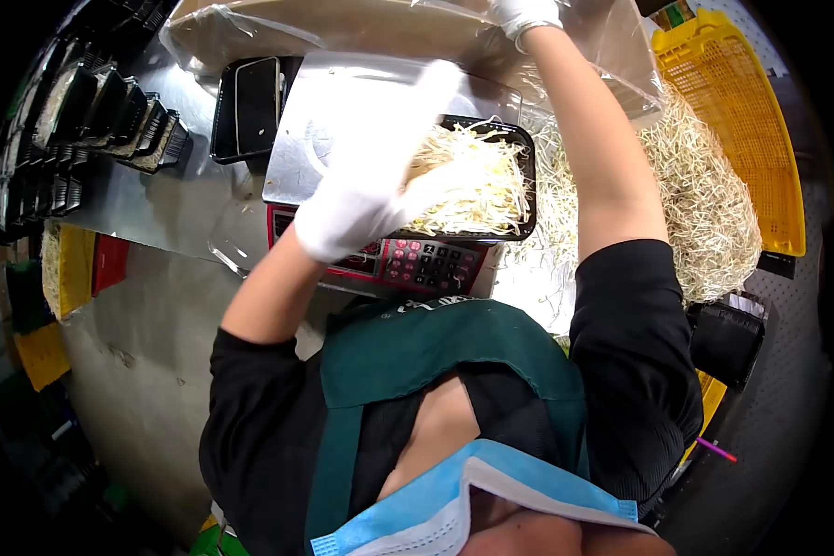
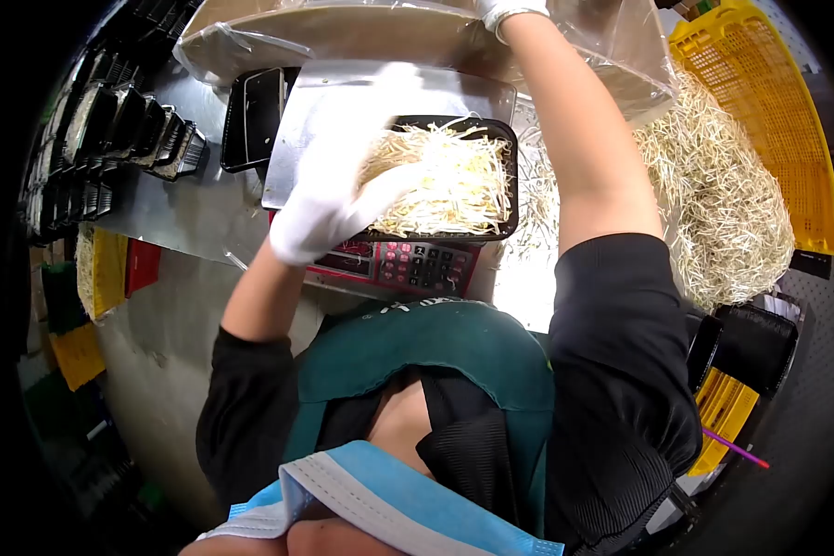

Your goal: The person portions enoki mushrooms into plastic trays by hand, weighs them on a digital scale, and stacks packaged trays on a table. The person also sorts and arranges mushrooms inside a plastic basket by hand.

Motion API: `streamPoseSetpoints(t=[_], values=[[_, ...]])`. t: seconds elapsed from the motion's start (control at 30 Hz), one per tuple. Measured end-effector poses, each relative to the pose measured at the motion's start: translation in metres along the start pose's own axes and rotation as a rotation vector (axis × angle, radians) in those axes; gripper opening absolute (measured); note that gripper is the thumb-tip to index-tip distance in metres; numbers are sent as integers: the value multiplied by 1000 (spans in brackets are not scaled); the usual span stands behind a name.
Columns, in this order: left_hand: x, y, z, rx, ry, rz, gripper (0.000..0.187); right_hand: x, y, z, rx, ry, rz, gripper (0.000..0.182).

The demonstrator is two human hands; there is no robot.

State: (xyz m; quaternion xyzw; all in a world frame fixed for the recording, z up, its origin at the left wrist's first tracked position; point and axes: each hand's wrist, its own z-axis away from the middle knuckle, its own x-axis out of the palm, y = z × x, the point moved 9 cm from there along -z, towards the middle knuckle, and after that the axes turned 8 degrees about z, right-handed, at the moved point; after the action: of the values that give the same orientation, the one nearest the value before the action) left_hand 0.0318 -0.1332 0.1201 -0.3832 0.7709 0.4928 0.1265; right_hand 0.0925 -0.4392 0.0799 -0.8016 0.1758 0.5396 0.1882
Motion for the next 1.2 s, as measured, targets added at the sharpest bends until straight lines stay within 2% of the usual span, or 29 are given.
streamPoseSetpoints(t=[0.03,0.07,0.1,0.13,0.17,0.2,0.23,0.27,0.3,0.33,0.37,0.4,0.43,0.47,0.53,0.57,0.6,0.63,0.7,0.77,0.8,0.87,0.9,1.0,1.07,1.1,1.13,1.17,1.2], values=[[16,2,-11,132,-34,-13,50,-5,-3,1,-45,61,71,21],[32,-2,-23,60,-203,-139,51,-9,7,10,107,7,-277,19],[33,-9,-28,67,-207,-145,51,-9,16,11,109,16,-279,19],[46,-28,-26,-58,-355,33,52,-30,8,17,-128,247,39,19],[46,-33,-17,-100,-382,253,52,-39,-5,30,-364,469,366,20],[47,-37,-8,-152,-405,484,51,-75,4,40,-5,236,-116,30],[47,-41,2,-208,-424,702,51,-98,15,55,78,263,-139,35],[26,-57,14,-241,-234,604,48,-120,27,71,160,291,-165,42],[3,-56,11,-199,-55,550,48,-187,-8,103,0,522,-157,45],[-21,-55,12,-165,123,482,48,-183,19,123,248,416,-410,50],[-45,-47,9,-178,263,546,53,-174,33,134,208,332,-844,51],[-69,-39,8,-180,406,607,58,-190,22,160,141,360,-842,40],[-81,-40,15,-300,526,754,67,-200,7,173,-59,381,-774,34],[-78,-51,13,-452,612,1007,88,-208,-9,190,-261,403,-717,29],[-64,-34,3,-374,204,1247,93,-188,-40,198,-273,86,-1106,32],[-54,-14,-3,-324,14,1348,92,-169,-60,207,-73,-153,-1381,39],[-53,-4,-2,-417,2,1048,89,-149,-79,223,204,-337,-1643,46],[-54,7,5,-309,27,1055,71,-150,-85,228,193,-301,-1725,48],[-60,12,26,-383,146,977,42,-159,-87,228,41,-198,-1803,49],[-64,16,41,-299,201,1168,32,-165,-85,232,-63,-5,-1545,49],[-60,16,48,-388,137,1134,30,-169,-83,236,-93,94,-1411,48],[-50,20,56,-551,39,1073,33,-164,-79,237,-82,88,-1565,46],[-59,4,66,-584,199,893,34,-178,-84,238,-279,198,-1206,45],[-73,14,63,-413,267,799,31,-163,-89,244,-94,51,-1469,56],[-54,-7,71,-416,181,742,22,-157,-101,257,67,-89,-1209,71],[-44,-11,70,-432,120,629,20,-154,-102,263,66,-85,-1113,63],[-38,-7,61,-382,153,808,17,-148,-88,264,191,-82,-1079,57],[-26,-26,63,-487,203,873,17,-142,-73,264,317,-73,-1040,52],[-28,-27,50,-417,206,718,19,-144,-63,257,330,91,-998,36]])
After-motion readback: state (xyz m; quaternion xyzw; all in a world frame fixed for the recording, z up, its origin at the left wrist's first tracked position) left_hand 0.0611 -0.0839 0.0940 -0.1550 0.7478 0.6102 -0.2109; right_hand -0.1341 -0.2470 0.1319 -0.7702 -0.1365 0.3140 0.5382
